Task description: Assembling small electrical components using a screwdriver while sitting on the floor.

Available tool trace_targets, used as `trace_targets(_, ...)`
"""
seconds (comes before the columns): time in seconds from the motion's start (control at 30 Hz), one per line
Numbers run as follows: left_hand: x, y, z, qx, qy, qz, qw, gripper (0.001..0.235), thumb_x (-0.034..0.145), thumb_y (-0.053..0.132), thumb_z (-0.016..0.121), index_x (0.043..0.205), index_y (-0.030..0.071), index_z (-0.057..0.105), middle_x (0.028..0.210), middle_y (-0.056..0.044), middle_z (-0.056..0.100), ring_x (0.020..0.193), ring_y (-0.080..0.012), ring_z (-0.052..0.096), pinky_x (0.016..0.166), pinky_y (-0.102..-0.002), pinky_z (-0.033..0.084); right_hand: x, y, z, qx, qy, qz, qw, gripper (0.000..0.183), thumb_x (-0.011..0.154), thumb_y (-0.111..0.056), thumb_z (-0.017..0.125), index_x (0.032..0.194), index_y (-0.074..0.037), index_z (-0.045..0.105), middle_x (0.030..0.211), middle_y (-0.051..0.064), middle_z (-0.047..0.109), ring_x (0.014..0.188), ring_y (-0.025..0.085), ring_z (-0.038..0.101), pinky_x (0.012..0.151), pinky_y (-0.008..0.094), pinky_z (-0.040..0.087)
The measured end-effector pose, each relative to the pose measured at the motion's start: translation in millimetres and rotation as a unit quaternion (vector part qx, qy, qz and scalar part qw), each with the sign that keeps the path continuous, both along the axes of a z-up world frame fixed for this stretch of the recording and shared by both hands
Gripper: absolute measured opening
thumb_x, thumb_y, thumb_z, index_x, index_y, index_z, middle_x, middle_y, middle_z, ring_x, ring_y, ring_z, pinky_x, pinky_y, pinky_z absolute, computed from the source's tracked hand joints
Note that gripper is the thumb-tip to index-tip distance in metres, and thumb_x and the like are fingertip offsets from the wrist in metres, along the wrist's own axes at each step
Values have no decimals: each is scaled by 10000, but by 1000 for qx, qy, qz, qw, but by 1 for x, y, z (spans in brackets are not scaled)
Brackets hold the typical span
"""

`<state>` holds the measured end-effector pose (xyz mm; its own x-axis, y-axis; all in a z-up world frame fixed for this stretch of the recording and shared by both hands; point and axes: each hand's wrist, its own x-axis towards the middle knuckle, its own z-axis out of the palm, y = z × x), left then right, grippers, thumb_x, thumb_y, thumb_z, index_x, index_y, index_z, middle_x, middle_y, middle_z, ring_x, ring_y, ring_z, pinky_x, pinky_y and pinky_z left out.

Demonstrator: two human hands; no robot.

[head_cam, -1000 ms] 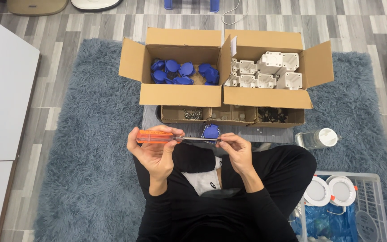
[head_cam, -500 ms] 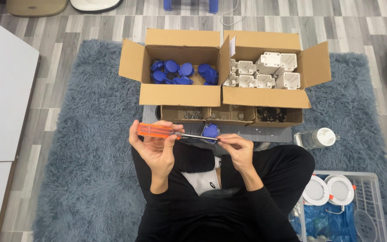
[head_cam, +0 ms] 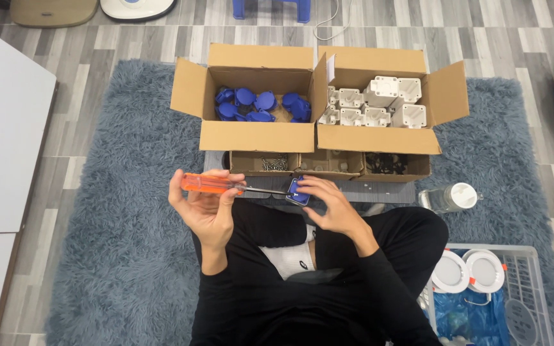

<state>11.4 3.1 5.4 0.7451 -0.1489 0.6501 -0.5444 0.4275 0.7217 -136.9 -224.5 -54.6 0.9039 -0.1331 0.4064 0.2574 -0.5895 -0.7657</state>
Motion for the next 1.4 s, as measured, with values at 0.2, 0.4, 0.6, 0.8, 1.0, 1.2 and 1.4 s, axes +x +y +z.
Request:
trace_targets(0.2, -1, 3, -5, 20, -6, -5, 1000, 966, 951, -142, 740, 1681, 61, 141, 1149, -304, 691, 993, -474, 803, 834, -582, 717, 5, -2, -4, -69, 41, 18, 997, 531, 802, 71, 819, 1312, -60, 745, 1455, 211, 694, 1398, 473, 608, 1115, 635, 480)
trace_targets(0.4, -1, 2, -6, 61, -18, -18, 998, 943, 943, -140, 753, 1676, 36, 187, 1152, -307, 704, 997, -466, 808, 829, -541, 717, 5, -6, -32, -122, 33, -45, 991, 494, 838, -114, 910, 1312, -130, 772, 1313, 128, 724, 1256, 380, 677, 1075, 529, 540)
trace_targets(0.6, -2, 0, -7, 80, -16, -30, 996, 929, 955, -116, 771, 1683, 60, 221, 1192, -287, 714, 1028, -432, 808, 854, -517, 712, 4, -4, -71, -129, -1, -117, 985, 519, 823, -237, 968, 1297, -158, 773, 1177, 91, 675, 1118, 347, 704, 1002, 469, 580)
trace_targets(0.8, -2, -8, -18, 74, -22, -48, 996, 935, 962, -138, 781, 1678, 40, 207, 1196, -337, 693, 1019, -484, 803, 863, -551, 704, 1, -1, -88, -90, -6, -143, 986, 516, 834, -250, 978, 1291, -146, 763, 1186, 106, 655, 1128, 354, 728, 1004, 453, 598)
trace_targets(1.0, -3, -14, -25, 69, -34, -62, 995, 931, 967, -146, 791, 1674, 42, 216, 1199, -351, 690, 1026, -501, 802, 870, -568, 698, 4, -1, -86, -72, -24, -132, 988, 486, 854, -214, 973, 1280, -114, 762, 1177, 116, 639, 1139, 366, 739, 999, 456, 604)
trace_targets(1.2, -2, -18, -27, 79, -48, -74, 993, 897, 969, -158, 787, 1663, 30, 250, 1206, -343, 696, 1041, -492, 803, 883, -560, 694, 4, 0, -88, -55, -35, -126, 990, 464, 862, -185, 972, 1263, -82, 764, 1165, 129, 634, 1146, 380, 748, 1000, 478, 605)
trace_targets(1.4, -7, -28, -26, 99, -59, -75, 991, 863, 966, -121, 807, 1654, 72, 322, 1213, -292, 725, 1031, -441, 810, 869, -535, 688, 1, 1, -86, -57, -37, -130, 989, 485, 841, -177, 980, 1270, -87, 774, 1160, 126, 634, 1120, 387, 746, 985, 486, 605)
